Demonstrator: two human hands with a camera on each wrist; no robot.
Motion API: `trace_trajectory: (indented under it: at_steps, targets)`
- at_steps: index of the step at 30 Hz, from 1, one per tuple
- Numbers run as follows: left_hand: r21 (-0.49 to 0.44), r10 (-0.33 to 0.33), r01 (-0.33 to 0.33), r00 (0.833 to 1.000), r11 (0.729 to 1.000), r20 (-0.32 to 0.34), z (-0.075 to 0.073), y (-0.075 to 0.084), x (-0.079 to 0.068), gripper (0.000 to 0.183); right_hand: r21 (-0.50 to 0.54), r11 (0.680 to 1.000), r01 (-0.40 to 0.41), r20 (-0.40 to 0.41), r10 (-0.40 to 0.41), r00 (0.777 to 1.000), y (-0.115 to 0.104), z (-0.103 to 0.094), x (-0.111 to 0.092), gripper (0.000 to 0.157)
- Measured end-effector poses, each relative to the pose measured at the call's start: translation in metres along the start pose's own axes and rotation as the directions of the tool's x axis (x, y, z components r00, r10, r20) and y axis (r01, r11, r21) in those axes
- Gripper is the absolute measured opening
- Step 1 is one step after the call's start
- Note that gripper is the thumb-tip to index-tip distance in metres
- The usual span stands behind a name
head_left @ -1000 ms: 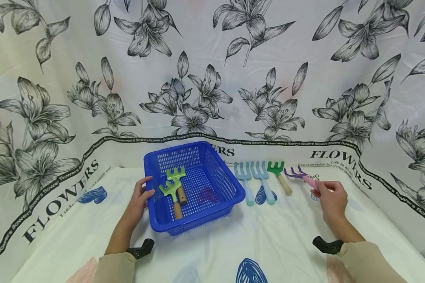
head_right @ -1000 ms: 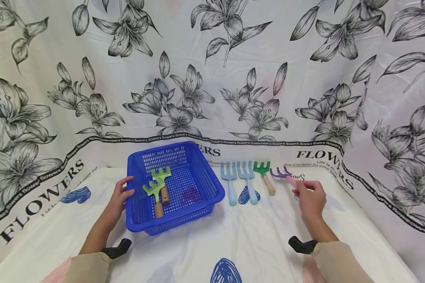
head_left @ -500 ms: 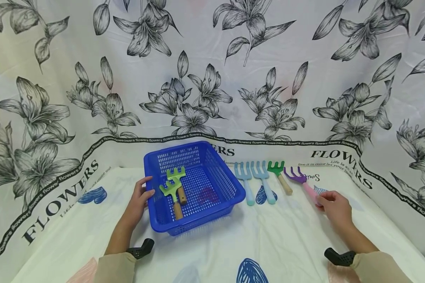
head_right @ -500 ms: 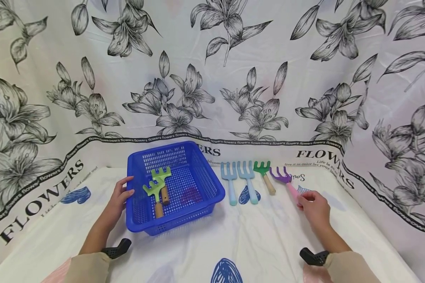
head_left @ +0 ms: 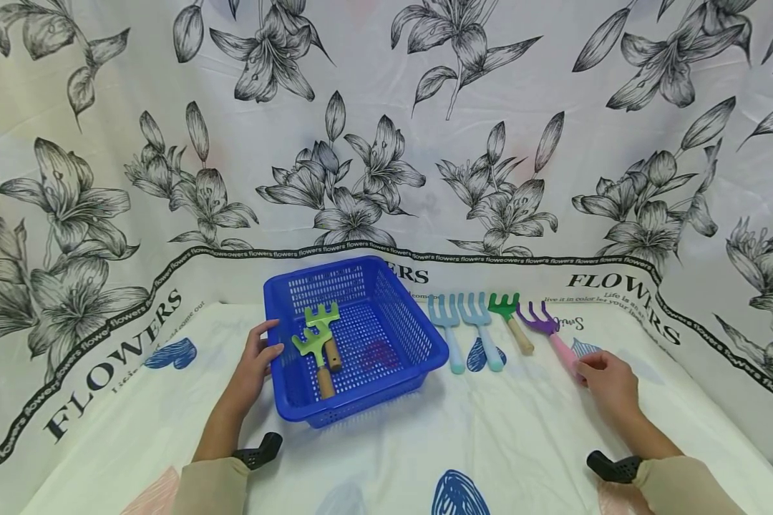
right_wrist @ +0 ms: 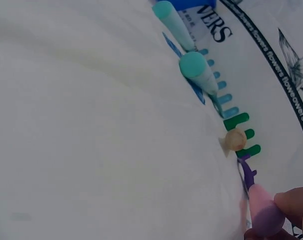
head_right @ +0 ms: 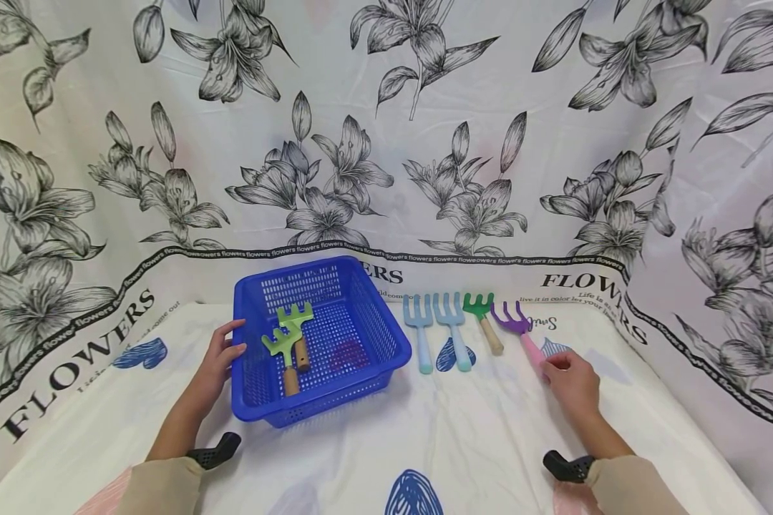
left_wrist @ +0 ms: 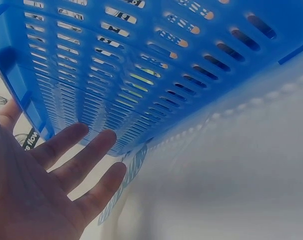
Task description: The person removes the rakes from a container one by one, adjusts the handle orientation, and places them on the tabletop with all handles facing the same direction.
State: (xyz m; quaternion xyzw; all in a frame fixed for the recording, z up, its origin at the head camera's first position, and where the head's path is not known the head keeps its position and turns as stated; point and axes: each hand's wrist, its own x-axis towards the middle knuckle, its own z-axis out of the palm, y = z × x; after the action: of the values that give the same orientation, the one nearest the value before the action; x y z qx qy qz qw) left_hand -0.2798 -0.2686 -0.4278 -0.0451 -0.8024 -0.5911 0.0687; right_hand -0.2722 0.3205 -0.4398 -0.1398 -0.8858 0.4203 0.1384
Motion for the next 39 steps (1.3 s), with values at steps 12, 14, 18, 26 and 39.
trace_trajectory:
  at_steps: [12,14,18,26,39]
  targets:
    - [-0.004,-0.009,0.009,1.000,1.000,0.003,0.001,0.001,0.000,0.055,-0.050,0.998,0.028,0.003,-0.028,1.000,0.001,0.000,-0.001,0.020]
    - [-0.006,-0.010,0.010,1.000,1.000,0.004,0.001,0.001,0.000,0.056,-0.054,0.998,0.031,0.006,-0.031,0.999,0.001,0.000,-0.001,0.019]
    - [-0.003,-0.012,0.012,1.000,1.000,0.003,0.001,0.000,0.000,0.056,-0.051,0.998,0.030,0.017,-0.029,0.999,0.000,0.000,-0.001,0.019]
    - [-0.002,-0.005,0.005,1.000,1.000,0.002,0.001,0.000,0.000,0.056,-0.079,0.996,0.031,-0.028,-0.033,0.999,-0.006,-0.002,0.000,0.019]
    - [-0.003,-0.012,0.012,1.000,1.000,-0.002,0.002,0.001,-0.001,0.057,-0.056,0.996,0.070,-0.062,-0.073,0.995,-0.024,0.002,0.003,0.021]
